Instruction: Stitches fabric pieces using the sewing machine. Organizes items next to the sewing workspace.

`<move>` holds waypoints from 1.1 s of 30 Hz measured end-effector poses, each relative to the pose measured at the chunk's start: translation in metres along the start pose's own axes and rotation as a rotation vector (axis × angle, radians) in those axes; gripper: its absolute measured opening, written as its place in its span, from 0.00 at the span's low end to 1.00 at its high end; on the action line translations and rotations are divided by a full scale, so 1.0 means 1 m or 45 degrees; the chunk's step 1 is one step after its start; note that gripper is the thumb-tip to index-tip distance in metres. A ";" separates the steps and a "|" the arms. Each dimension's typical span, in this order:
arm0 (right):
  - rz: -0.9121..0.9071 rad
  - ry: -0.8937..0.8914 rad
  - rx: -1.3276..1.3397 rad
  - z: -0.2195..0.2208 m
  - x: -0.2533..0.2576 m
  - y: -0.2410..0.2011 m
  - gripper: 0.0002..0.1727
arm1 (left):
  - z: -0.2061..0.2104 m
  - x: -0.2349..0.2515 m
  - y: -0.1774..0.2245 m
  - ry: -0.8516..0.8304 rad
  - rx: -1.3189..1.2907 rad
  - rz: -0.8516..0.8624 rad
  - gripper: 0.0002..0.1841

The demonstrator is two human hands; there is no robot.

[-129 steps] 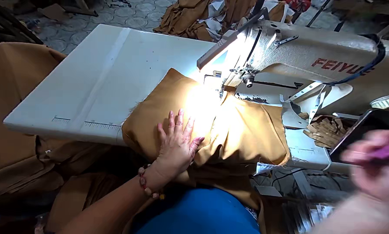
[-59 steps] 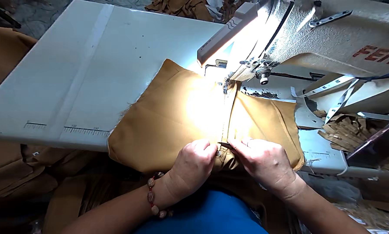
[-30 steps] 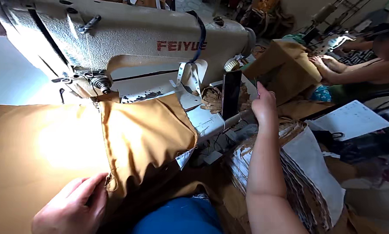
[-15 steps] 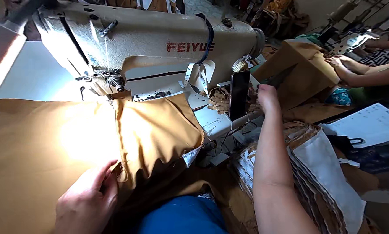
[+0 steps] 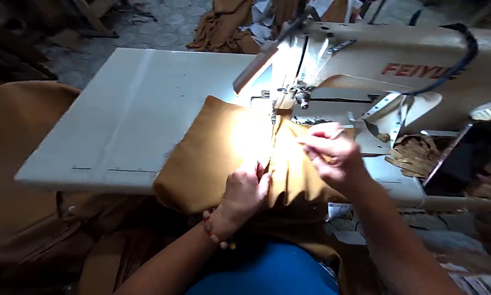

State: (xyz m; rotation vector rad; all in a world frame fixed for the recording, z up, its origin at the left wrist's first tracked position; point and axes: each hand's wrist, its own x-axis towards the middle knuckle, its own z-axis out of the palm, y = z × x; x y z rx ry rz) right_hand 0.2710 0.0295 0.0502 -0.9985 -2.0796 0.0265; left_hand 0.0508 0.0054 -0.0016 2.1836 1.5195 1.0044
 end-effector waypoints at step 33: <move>-0.315 -0.545 0.049 0.050 0.007 0.010 0.12 | -0.010 0.004 -0.006 0.118 -0.076 -0.050 0.07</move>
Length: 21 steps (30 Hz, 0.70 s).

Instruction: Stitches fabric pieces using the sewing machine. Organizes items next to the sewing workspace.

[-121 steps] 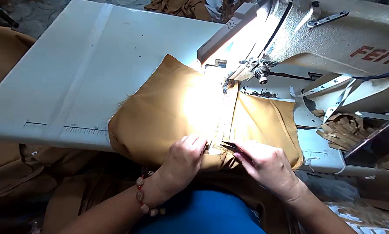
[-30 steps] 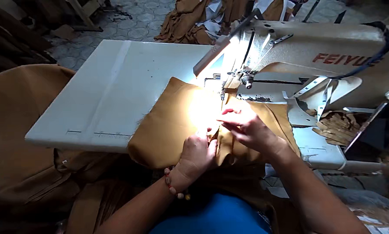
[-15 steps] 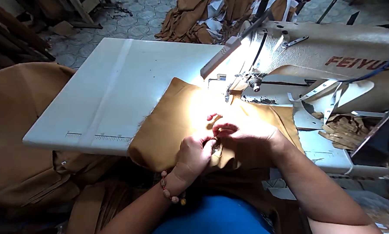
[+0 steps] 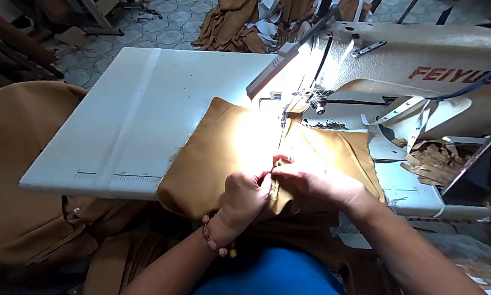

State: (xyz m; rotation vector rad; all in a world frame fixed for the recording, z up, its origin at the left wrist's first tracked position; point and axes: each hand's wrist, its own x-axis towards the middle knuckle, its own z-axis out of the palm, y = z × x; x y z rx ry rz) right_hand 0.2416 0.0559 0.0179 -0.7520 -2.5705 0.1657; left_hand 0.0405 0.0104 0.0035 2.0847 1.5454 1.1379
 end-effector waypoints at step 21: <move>0.009 0.209 0.278 0.020 -0.061 0.015 0.14 | 0.013 0.011 -0.009 -0.291 0.196 0.609 0.12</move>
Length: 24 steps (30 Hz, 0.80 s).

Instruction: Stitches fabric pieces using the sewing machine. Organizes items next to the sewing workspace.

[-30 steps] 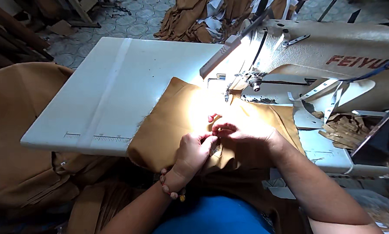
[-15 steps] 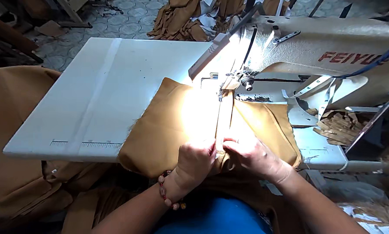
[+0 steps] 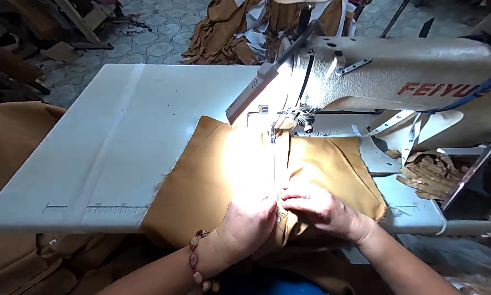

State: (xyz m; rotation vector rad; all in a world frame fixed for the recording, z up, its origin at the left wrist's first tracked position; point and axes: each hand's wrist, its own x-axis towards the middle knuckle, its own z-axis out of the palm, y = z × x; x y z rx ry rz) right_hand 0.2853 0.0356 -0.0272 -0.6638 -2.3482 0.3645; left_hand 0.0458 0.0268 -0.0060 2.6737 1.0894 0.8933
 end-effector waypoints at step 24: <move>-0.007 -0.028 -0.008 -0.011 0.011 0.031 0.15 | -0.004 0.020 -0.062 -0.350 -0.219 0.292 0.19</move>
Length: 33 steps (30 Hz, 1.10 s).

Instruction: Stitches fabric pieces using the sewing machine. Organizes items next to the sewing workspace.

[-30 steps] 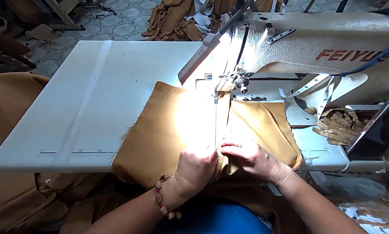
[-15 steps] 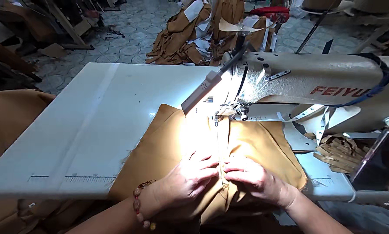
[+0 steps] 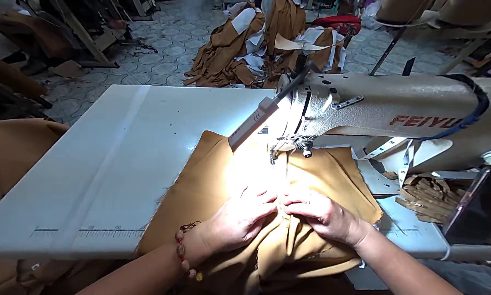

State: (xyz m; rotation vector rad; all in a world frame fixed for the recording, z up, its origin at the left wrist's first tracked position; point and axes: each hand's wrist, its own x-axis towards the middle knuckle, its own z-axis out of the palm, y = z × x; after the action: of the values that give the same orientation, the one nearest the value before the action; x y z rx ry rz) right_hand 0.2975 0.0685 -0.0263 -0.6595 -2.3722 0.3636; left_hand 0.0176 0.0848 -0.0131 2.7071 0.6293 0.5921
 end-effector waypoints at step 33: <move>-0.245 -0.004 -0.292 -0.009 0.041 0.053 0.16 | -0.014 0.039 -0.062 -0.013 0.008 0.102 0.22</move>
State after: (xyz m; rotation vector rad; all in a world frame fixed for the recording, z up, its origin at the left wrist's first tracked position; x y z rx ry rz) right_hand 0.2948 0.1357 -0.0206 -0.5252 -2.4766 0.0089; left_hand 0.0216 0.1590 -0.0116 2.7503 0.5232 0.5961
